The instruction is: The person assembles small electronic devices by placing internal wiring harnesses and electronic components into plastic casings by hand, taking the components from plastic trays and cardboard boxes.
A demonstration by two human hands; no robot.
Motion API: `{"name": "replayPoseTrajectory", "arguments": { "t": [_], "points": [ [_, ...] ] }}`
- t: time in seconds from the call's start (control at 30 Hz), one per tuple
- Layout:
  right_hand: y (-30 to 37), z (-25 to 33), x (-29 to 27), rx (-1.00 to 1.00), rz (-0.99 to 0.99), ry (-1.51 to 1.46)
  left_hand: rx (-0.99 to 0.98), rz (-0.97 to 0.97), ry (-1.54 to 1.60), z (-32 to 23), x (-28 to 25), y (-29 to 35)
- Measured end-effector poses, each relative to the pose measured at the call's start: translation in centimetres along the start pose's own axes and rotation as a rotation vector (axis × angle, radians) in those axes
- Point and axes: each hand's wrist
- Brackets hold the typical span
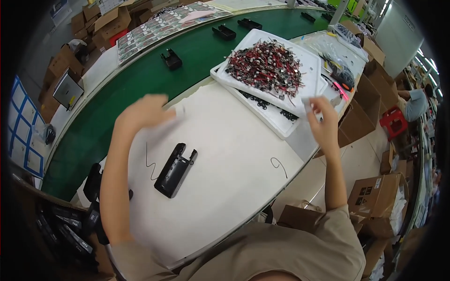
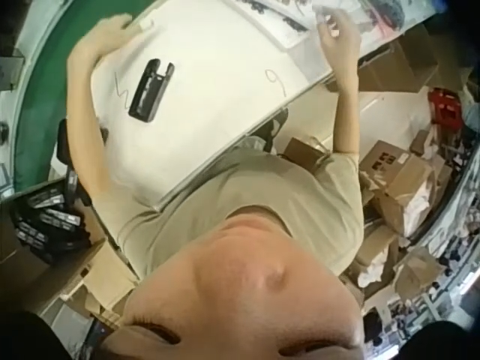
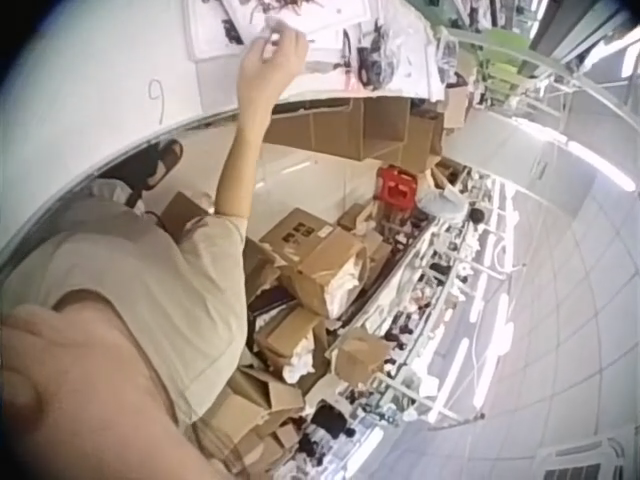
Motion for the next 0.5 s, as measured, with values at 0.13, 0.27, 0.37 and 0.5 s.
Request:
{"name": "replayPoseTrajectory", "arguments": {
  "t": [0.13,0.27,0.37,0.5],
  "points": [
    [-3.4,-2.6,0.2,0.053,0.080,-0.027,-0.015,0.159,-0.253,-6.2,-0.3,8.6],
    [-4.4,-1.8,2.4,-0.095,0.159,0.073,-0.079,0.180,-0.218,-7.1,2.9,12.1],
    [-4.5,-0.9,3.4,-0.145,0.178,0.147,0.025,-0.027,-0.125,-7.8,4.4,13.1],
    [-5.0,-2.1,3.5,-0.191,0.183,0.220,0.063,-0.118,-0.028,-9.6,4.9,12.6]
  ]
}}
Point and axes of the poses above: each hand's wrist, its own y-axis away from the middle knuckle, its own x-axis out of the palm, z = x × y, and after that the axes turned 14 degrees about -y, right-handed
